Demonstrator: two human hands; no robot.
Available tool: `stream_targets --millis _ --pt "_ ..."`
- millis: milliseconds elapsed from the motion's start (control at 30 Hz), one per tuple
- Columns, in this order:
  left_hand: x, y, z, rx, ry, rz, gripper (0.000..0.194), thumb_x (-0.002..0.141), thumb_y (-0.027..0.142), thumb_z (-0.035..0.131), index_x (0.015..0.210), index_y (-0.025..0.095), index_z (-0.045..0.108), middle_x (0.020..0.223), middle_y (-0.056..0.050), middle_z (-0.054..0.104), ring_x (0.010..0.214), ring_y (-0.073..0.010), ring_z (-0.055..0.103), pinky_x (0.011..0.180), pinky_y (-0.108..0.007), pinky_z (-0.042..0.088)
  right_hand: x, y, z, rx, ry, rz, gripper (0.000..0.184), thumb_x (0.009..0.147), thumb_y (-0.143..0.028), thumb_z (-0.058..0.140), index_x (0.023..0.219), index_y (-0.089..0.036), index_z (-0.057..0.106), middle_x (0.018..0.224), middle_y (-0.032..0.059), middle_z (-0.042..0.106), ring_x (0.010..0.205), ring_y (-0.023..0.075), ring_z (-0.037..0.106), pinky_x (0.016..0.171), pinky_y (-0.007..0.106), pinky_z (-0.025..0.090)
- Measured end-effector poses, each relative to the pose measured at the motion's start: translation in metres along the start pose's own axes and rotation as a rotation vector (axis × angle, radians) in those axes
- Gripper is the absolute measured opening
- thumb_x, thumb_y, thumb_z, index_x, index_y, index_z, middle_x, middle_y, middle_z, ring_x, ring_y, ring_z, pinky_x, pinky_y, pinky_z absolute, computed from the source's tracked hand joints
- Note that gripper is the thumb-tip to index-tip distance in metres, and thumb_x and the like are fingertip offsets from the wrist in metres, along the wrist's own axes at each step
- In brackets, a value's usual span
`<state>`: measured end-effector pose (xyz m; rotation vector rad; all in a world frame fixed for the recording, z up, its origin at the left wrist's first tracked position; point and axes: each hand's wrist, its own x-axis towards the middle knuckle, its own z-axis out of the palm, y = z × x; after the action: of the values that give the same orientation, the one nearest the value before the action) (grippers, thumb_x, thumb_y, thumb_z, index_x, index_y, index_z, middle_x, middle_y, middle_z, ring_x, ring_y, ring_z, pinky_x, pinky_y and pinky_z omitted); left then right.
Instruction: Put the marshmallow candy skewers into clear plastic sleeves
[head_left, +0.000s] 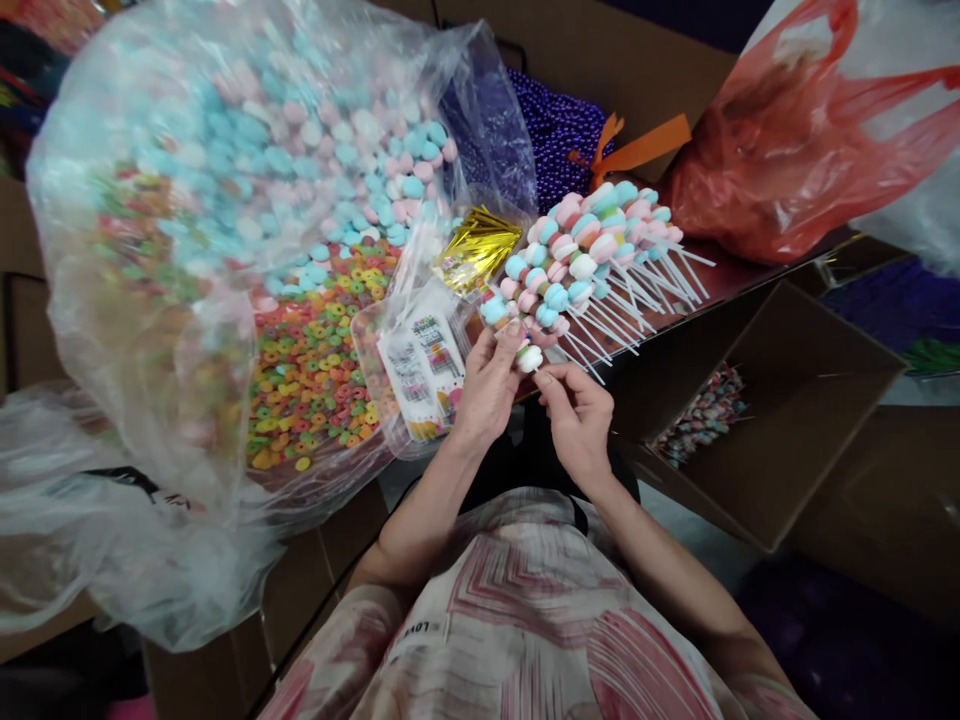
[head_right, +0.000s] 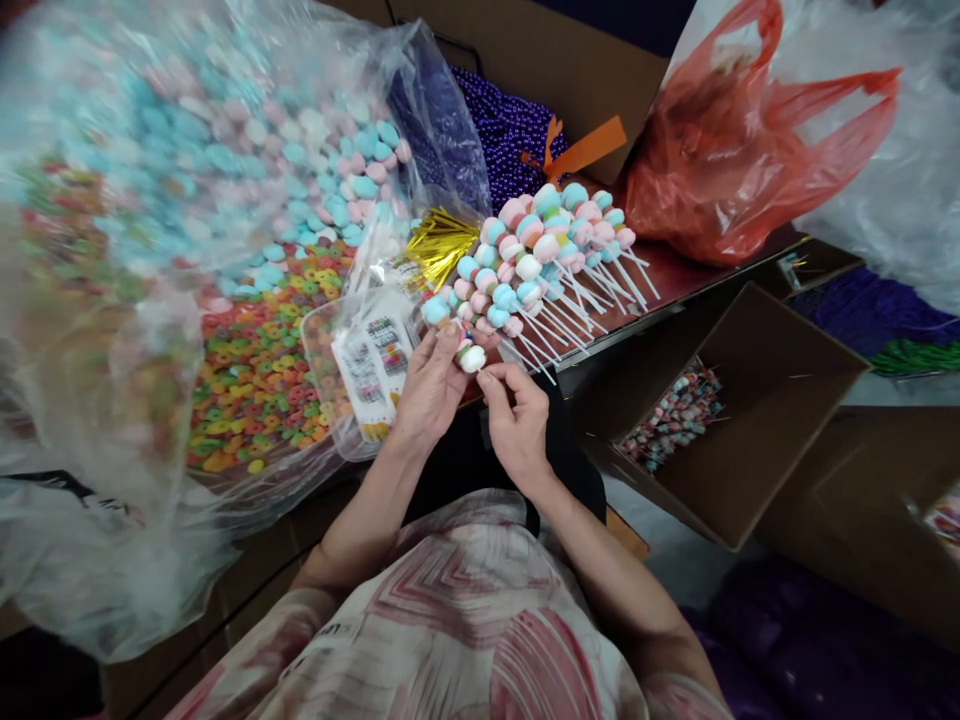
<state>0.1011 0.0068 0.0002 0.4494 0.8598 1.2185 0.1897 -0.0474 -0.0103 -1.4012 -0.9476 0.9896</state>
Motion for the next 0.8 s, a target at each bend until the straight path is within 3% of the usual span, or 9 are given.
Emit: stream_targets --millis 133,300,467,567,800 --pt "0.000 0.009 -0.004 0.009 -0.025 -0.063 0.024 0.083 0.039 0.081 0.091 0.019 0.069 0.091 -0.003 0.079 0.113 -0.0237 0.074 0.099 -0.034 0.057 0.002 0.001 -0.003 -0.170 -0.023 -0.202 0.018 0.096 -0.027 0.059 0.082 -0.021 0.066 0.071 -0.0020 0.059 0.065 0.0129 0.051 0.065 0.028 0.043" --pt "0.004 0.020 -0.005 -0.045 0.037 -0.186 0.031 0.093 0.047 0.069 0.094 0.016 0.070 0.099 -0.011 0.080 0.117 -0.0295 0.073 0.100 -0.042 0.057 0.003 0.002 -0.016 -0.307 -0.088 -0.391 0.014 0.097 -0.021 0.059 0.085 -0.021 0.068 0.075 -0.0009 0.061 0.066 0.0129 0.053 0.065 0.028 0.044" --pt "0.004 0.020 -0.003 -0.113 0.058 -0.180 0.038 0.100 0.049 0.055 0.093 0.015 0.070 0.105 -0.013 0.080 0.126 -0.0304 0.068 0.105 -0.046 0.055 -0.001 -0.002 -0.025 -0.297 -0.102 -0.315 0.015 0.096 -0.021 0.061 0.082 -0.021 0.067 0.073 -0.0013 0.061 0.065 0.0132 0.054 0.064 0.028 0.045" --pt "0.002 0.015 -0.001 -0.111 0.060 -0.150 0.037 0.100 0.049 0.056 0.094 0.016 0.070 0.104 -0.012 0.080 0.127 -0.0298 0.067 0.106 -0.045 0.054 -0.001 -0.003 -0.024 -0.277 -0.108 -0.248 0.016 0.096 -0.023 0.060 0.082 -0.020 0.066 0.071 -0.0020 0.061 0.063 0.0129 0.053 0.063 0.028 0.045" --pt "-0.006 0.004 0.002 -0.075 0.038 -0.157 0.028 0.089 0.044 0.074 0.091 0.017 0.070 0.102 -0.009 0.081 0.122 -0.0280 0.070 0.104 -0.042 0.056 0.006 -0.001 -0.012 -0.387 -0.046 -0.461 0.017 0.098 -0.020 0.055 0.086 -0.021 0.067 0.075 0.0013 0.061 0.068 0.0153 0.056 0.067 0.030 0.046"
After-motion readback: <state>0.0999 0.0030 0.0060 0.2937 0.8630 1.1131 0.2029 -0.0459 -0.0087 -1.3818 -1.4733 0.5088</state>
